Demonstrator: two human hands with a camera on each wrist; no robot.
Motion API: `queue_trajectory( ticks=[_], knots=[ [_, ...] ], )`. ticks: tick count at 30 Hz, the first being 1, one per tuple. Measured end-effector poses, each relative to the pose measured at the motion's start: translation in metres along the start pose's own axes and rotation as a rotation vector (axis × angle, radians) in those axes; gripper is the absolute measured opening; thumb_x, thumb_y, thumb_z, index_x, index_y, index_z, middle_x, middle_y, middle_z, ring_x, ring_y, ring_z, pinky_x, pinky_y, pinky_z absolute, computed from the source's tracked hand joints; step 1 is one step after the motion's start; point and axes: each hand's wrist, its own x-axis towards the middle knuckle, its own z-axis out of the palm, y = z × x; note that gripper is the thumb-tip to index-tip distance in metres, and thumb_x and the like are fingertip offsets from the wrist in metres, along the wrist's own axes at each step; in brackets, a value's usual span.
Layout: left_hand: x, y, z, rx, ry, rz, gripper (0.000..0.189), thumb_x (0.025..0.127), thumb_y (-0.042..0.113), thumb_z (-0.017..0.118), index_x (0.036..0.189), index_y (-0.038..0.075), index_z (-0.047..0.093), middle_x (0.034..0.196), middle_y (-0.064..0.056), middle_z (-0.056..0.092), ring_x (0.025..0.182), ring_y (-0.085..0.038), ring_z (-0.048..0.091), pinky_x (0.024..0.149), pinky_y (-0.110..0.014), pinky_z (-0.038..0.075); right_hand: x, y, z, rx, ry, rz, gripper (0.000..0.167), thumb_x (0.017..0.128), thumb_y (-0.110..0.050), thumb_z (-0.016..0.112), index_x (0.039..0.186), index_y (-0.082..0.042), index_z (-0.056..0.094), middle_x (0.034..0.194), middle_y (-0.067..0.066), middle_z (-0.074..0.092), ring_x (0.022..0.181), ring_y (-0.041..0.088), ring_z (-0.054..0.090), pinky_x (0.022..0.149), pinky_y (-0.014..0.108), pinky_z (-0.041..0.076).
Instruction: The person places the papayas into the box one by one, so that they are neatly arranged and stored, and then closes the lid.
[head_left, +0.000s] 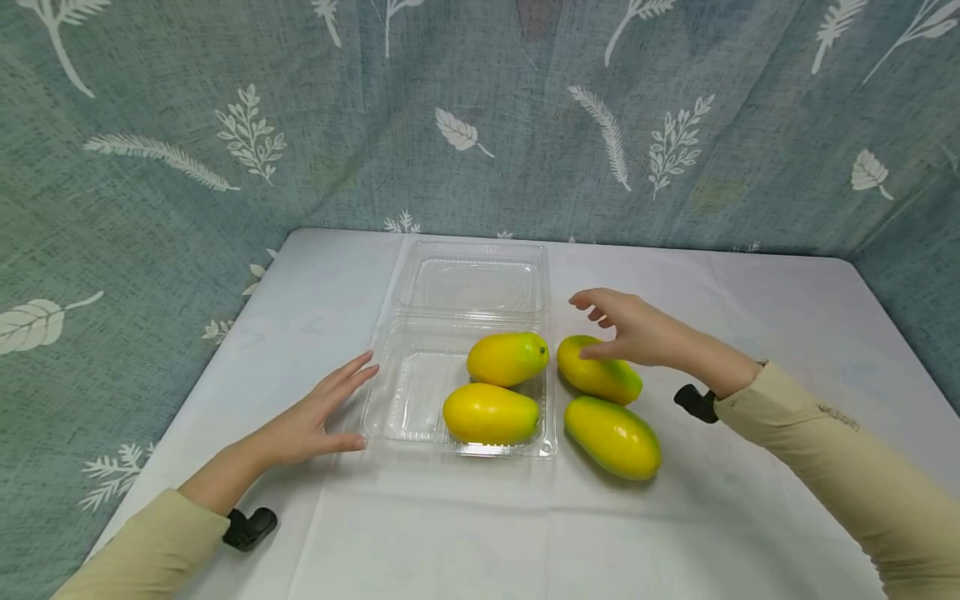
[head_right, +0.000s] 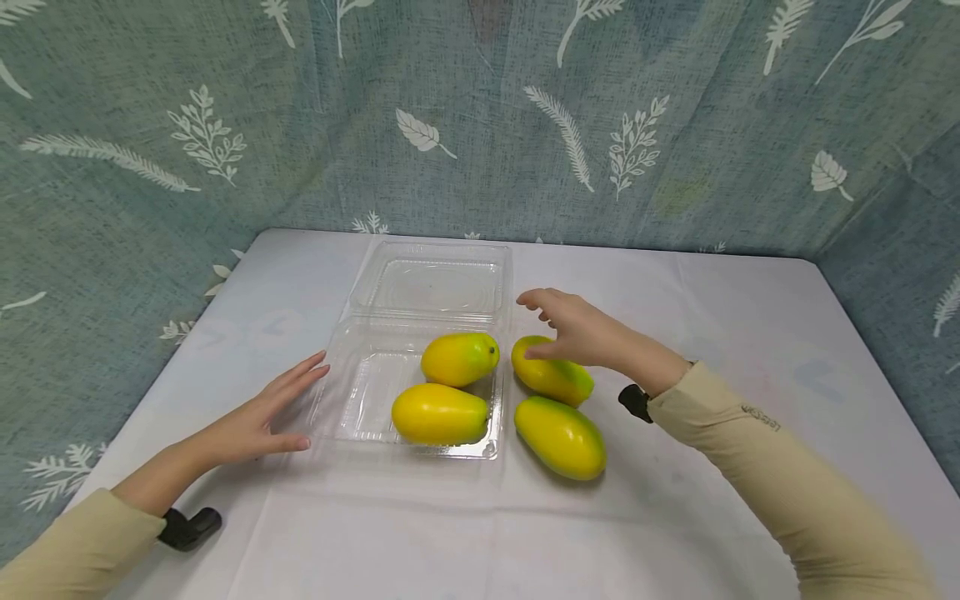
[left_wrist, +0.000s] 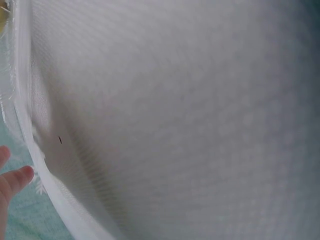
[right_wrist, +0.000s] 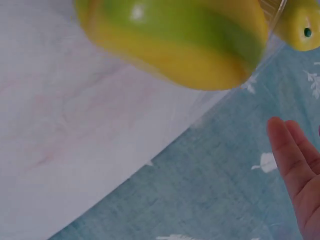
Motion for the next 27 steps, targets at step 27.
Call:
queue_trajectory(
  ticks=[27],
  knots=[
    [0.0, 0.0, 0.0, -0.007, 0.005, 0.013, 0.087, 0.075, 0.024, 0.074, 0.144, 0.008, 0.025, 0.154, -0.005, 0.008, 0.138, -0.03, 0.01, 0.096, -0.064, 0.024, -0.032, 0.042, 0.04, 0.053, 0.061, 0.06, 0.059, 0.08, -0.021, 0.071, 0.129, -0.002, 0.045, 0.129, 0.017, 0.048, 0.108, 0.033, 0.05, 0.085, 0.046, 0.047]
  ],
)
